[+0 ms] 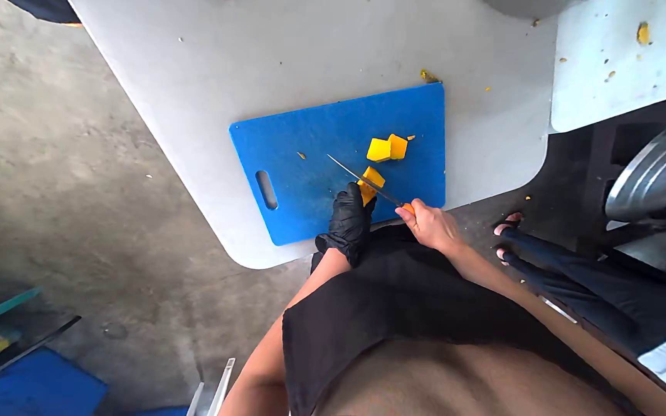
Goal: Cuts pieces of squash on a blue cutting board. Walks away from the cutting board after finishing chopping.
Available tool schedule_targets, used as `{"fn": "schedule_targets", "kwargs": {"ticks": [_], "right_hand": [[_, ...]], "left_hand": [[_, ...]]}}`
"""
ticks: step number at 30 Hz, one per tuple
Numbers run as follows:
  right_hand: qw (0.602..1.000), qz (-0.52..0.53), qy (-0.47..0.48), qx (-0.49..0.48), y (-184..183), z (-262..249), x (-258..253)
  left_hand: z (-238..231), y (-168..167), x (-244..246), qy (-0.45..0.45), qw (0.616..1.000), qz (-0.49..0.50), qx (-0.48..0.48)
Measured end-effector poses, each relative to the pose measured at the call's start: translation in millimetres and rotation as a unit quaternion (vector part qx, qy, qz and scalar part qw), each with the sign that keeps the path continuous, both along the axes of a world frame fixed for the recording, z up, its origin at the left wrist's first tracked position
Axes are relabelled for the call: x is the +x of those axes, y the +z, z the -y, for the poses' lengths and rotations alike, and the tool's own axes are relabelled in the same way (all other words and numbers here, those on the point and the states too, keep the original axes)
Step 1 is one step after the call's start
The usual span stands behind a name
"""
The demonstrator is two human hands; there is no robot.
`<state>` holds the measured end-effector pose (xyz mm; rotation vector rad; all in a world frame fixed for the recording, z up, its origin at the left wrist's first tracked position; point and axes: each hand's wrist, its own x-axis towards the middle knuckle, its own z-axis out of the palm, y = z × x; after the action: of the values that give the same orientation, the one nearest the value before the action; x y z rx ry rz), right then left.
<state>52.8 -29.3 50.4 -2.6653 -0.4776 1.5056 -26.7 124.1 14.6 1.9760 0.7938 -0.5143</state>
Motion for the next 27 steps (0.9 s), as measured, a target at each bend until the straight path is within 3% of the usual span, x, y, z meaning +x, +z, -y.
{"fn": "schedule_targets", "kwargs": {"ticks": [8,11,14,17,19,21,24,27], "right_hand": [[0.999,-0.012,-0.026,-0.030,-38.6,-23.1,6.7],[1.000,0.005,-0.023,-0.018,-49.8,-25.9,12.7],[0.998,-0.018,-0.043,0.031,-53.8,-18.3,20.9],[0.983,-0.097,-0.097,0.121,-67.8,1.2,40.1],[0.978,-0.103,-0.119,0.133,-62.5,5.5,40.7],[0.979,-0.079,-0.132,0.137,-46.7,4.5,35.0],[0.980,-0.028,-0.130,0.145,-22.9,3.0,20.1],[0.982,0.008,-0.107,0.157,-12.7,4.8,2.9]], "left_hand": [[6.9,-2.9,2.4,-0.030,0.998,-0.056,0.020],[-5.2,-7.4,0.4,0.010,0.999,-0.034,-0.026],[-25.6,-6.4,-9.0,0.076,0.992,0.009,-0.095],[-26.5,-20.1,-17.9,0.114,0.990,0.079,-0.030],[-21.5,-30.6,-22.7,0.072,0.991,0.097,0.053],[-18.1,-35.1,-26.2,0.050,0.990,0.108,0.076],[-18.3,-29.7,-25.2,0.078,0.989,0.124,0.021],[-20.8,-32.0,-25.5,0.164,0.976,0.128,-0.060]]}}
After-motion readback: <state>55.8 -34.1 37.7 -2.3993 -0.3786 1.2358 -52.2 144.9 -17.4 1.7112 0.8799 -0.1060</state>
